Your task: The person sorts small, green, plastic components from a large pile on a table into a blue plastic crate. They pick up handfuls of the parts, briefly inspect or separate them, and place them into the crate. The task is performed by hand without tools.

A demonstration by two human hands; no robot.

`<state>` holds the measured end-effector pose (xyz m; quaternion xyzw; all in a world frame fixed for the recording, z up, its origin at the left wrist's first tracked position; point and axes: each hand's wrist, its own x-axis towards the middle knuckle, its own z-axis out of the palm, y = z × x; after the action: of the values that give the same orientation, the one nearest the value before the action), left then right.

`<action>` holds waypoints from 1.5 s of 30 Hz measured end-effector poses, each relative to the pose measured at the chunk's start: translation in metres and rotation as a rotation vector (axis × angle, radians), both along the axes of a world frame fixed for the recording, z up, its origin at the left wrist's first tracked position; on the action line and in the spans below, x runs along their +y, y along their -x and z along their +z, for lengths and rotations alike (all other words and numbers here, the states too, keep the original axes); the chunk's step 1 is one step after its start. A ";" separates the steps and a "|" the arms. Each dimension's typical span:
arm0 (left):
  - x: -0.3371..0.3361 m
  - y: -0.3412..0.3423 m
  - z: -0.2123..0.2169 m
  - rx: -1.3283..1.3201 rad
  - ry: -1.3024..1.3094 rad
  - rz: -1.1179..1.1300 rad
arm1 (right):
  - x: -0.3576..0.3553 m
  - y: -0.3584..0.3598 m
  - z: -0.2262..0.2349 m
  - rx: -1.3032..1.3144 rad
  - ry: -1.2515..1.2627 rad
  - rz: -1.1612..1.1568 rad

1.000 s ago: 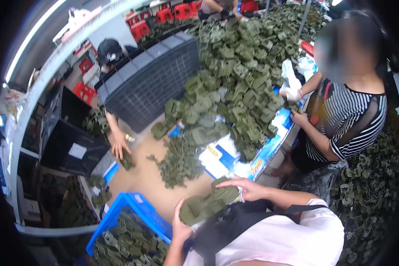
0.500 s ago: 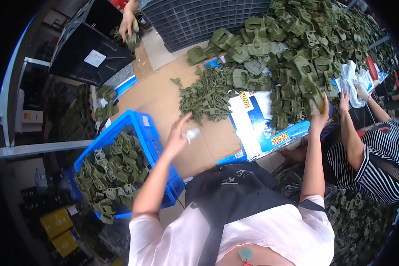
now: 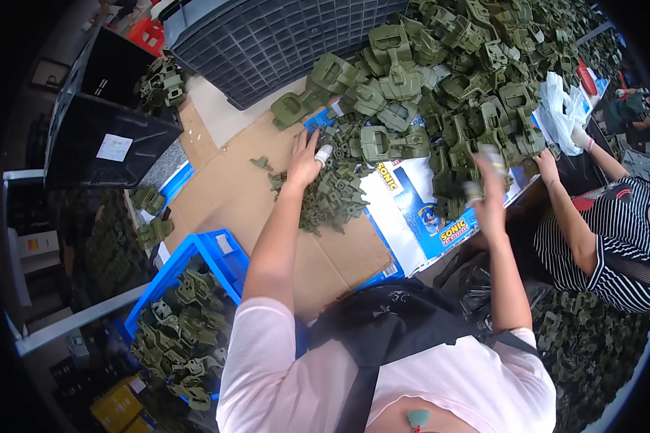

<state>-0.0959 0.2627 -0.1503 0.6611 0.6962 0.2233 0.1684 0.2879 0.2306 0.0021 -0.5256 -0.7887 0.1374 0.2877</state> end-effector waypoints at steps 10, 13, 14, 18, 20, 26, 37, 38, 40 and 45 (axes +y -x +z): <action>-0.066 0.060 0.016 0.169 -0.039 0.321 | 0.080 0.133 -0.116 -0.599 -0.224 0.319; -0.066 0.101 -0.013 0.050 -0.004 0.232 | 0.090 0.137 -0.105 -0.598 -0.123 0.403; -0.070 0.107 -0.026 -0.036 0.025 0.171 | 0.090 0.136 -0.101 -0.556 -0.069 0.429; -0.119 0.049 0.001 0.051 0.058 -0.001 | 0.096 0.110 -0.090 -0.328 0.051 0.470; -0.107 0.041 0.035 0.134 0.165 0.011 | 0.097 0.096 -0.081 -0.231 -0.002 0.485; 0.034 -0.004 0.015 -0.158 -0.138 -0.160 | 0.109 0.098 -0.068 0.018 0.175 0.414; 0.008 -0.039 0.022 0.031 0.129 -0.498 | 0.158 0.091 -0.042 0.372 0.539 0.337; 0.016 -0.046 0.024 0.005 0.006 -0.490 | 0.158 0.090 -0.040 0.355 0.532 0.350; 0.044 -0.069 0.022 -0.129 -0.101 -0.430 | 0.160 0.091 -0.033 0.283 0.481 0.384; 0.068 -0.095 -0.011 0.021 -0.224 -0.404 | 0.172 0.083 -0.029 0.301 0.538 0.346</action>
<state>-0.0004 0.3305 -0.1613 0.8039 0.5224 0.2541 0.1278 0.2049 0.4021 -0.0267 -0.4153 -0.7502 0.4630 0.2243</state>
